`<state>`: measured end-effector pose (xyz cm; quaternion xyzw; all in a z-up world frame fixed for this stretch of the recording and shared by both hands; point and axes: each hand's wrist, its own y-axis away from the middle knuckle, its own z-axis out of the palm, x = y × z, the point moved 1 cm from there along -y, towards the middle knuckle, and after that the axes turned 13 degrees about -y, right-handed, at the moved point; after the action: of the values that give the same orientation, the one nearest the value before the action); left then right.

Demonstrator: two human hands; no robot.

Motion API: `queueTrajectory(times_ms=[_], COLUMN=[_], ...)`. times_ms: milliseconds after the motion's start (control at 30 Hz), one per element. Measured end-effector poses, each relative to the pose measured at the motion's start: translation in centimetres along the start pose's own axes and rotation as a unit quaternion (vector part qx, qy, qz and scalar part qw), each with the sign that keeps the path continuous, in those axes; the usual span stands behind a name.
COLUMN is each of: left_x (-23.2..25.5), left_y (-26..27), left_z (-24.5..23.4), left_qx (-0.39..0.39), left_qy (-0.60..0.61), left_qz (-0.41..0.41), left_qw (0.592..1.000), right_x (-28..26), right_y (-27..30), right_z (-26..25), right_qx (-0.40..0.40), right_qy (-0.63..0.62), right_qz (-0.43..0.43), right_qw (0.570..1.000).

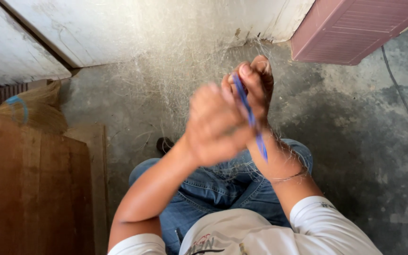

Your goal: The person repairs a fine-mesh fishing net by threading the net into a clip with both hands, then pulling and cutting the net with the clip.

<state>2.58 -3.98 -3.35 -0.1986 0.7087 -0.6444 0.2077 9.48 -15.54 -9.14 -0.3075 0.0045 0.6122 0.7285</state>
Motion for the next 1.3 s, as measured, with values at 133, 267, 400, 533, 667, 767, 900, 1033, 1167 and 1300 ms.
queueTrajectory(times_ms=[133,267,400,533,667,767,900,1033,1167,1300], left_x=[5.5,8.6,8.4,8.0,8.1,7.8,8.1,8.8,9.3,7.8], left_y=[4.2,10.2,9.6,11.7,11.5,10.8,8.2,9.6,8.7,5.2], left_z=[-0.7,-2.0,-2.3,-2.3,-3.9,-6.1,-7.2,-6.4,-5.5,-5.1], left_qx=[0.031,-0.004,0.001,-0.017,-0.030,-0.002,0.047,-0.015,-0.164,-0.175], left_qy=[0.195,0.279,0.279,0.314,0.382,0.349,0.273,0.296,0.300,0.277], left_qz=[0.000,-0.275,-0.451,-0.580,-0.545,-0.511,-0.483,-0.424,-0.347,-0.202], left_qw=[0.980,0.920,0.848,0.751,0.746,0.786,0.830,0.856,0.873,0.923], right_x=[-0.6,-1.2,-1.5,-1.6,-1.8,-2.1,-2.6,-2.1,-1.8,-1.4], right_y=[-0.4,-0.4,0.0,0.0,-0.2,-0.5,0.2,0.4,0.8,0.9], right_z=[-0.6,-1.2,-1.0,-0.8,-0.7,-1.5,-0.3,-0.5,-0.1,0.3], right_qx=[-0.047,-0.030,-0.019,-0.053,-0.121,-0.133,-0.114,-0.138,-0.142,-0.139], right_qy=[0.065,0.063,0.074,0.103,0.167,0.202,0.208,0.203,0.249,0.273], right_qz=[-0.059,-0.028,-0.026,-0.047,-0.078,-0.080,-0.057,-0.065,-0.113,-0.147], right_qw=[0.995,0.997,0.997,0.992,0.975,0.967,0.970,0.967,0.951,0.941])
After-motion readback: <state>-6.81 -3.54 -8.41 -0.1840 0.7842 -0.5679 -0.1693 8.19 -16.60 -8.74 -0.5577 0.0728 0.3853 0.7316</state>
